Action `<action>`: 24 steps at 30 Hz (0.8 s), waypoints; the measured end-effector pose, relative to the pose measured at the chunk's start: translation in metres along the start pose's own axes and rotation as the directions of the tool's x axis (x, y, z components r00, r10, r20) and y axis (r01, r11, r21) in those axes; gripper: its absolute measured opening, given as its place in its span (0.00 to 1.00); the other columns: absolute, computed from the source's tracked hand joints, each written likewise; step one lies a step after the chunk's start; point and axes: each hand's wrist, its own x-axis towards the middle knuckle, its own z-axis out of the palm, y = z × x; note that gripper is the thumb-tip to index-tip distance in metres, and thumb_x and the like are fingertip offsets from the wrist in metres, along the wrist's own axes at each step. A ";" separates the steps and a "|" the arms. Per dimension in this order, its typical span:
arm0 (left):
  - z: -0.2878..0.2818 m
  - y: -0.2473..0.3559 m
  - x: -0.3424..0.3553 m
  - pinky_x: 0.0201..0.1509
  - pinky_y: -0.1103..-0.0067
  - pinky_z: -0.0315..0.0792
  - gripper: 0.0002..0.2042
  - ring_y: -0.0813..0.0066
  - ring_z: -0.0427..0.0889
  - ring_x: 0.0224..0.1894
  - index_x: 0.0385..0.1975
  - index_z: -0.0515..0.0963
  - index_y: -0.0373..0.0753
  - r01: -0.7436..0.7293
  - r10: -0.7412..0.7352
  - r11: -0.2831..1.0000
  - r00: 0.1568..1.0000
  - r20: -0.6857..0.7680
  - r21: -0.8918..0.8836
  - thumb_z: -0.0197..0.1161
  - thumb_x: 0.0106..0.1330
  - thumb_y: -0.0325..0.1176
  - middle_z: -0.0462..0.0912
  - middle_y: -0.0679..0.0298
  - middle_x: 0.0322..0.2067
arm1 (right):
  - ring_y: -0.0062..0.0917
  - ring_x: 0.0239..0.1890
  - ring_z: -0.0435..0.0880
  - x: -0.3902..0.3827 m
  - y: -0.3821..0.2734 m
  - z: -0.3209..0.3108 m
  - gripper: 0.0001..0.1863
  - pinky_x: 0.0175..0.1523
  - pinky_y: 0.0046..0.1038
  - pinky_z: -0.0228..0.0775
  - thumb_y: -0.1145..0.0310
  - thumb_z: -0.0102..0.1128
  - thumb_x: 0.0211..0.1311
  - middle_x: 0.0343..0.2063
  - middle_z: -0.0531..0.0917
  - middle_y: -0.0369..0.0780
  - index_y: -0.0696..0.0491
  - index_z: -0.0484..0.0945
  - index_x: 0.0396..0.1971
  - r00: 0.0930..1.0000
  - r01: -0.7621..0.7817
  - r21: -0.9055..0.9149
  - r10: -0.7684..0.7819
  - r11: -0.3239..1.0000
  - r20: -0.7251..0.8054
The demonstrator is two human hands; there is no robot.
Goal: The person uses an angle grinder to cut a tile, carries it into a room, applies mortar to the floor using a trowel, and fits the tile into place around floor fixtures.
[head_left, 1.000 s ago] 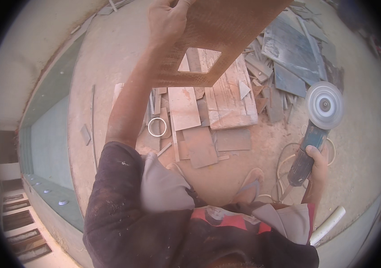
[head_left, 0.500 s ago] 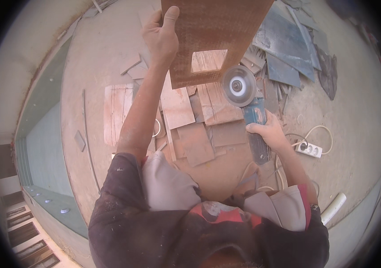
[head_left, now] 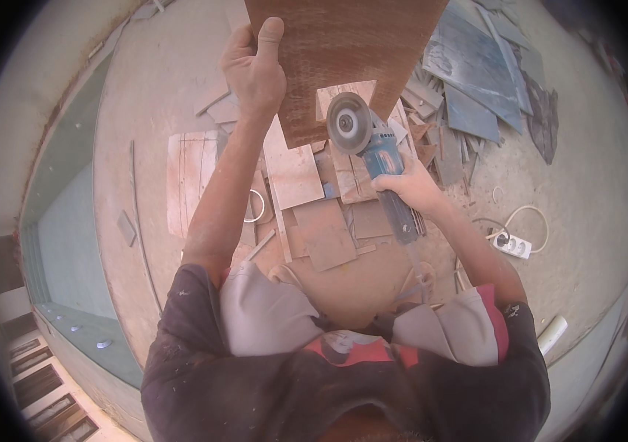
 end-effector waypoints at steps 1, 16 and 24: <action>0.003 0.002 -0.002 0.39 0.84 0.69 0.13 0.85 0.76 0.34 0.38 0.81 0.31 -0.009 0.009 1.000 1.000 -0.002 -0.016 0.65 0.69 0.38 0.84 0.67 0.32 | 0.23 0.33 0.81 0.004 0.003 0.000 0.25 0.40 0.26 0.74 0.64 0.68 0.45 0.32 0.82 0.41 0.59 0.76 0.44 1.000 -0.014 -0.009 0.014 1.000 0.001; 0.005 0.012 -0.010 0.40 0.85 0.69 0.13 0.85 0.76 0.36 0.39 0.80 0.31 -0.028 0.029 1.000 0.999 0.044 -0.004 0.65 0.70 0.37 0.84 0.67 0.33 | 0.26 0.34 0.83 0.019 -0.006 0.002 0.28 0.42 0.28 0.74 0.60 0.70 0.41 0.31 0.83 0.44 0.64 0.78 0.41 0.999 -0.035 -0.051 0.035 0.998 0.008; 0.008 0.017 -0.013 0.41 0.85 0.68 0.13 0.85 0.76 0.36 0.39 0.81 0.32 -0.043 0.041 0.999 0.997 0.059 0.024 0.64 0.70 0.38 0.84 0.67 0.33 | 0.26 0.32 0.82 0.023 -0.009 0.003 0.28 0.41 0.27 0.74 0.62 0.69 0.43 0.31 0.83 0.43 0.64 0.76 0.43 0.999 -0.040 -0.092 0.041 0.995 0.009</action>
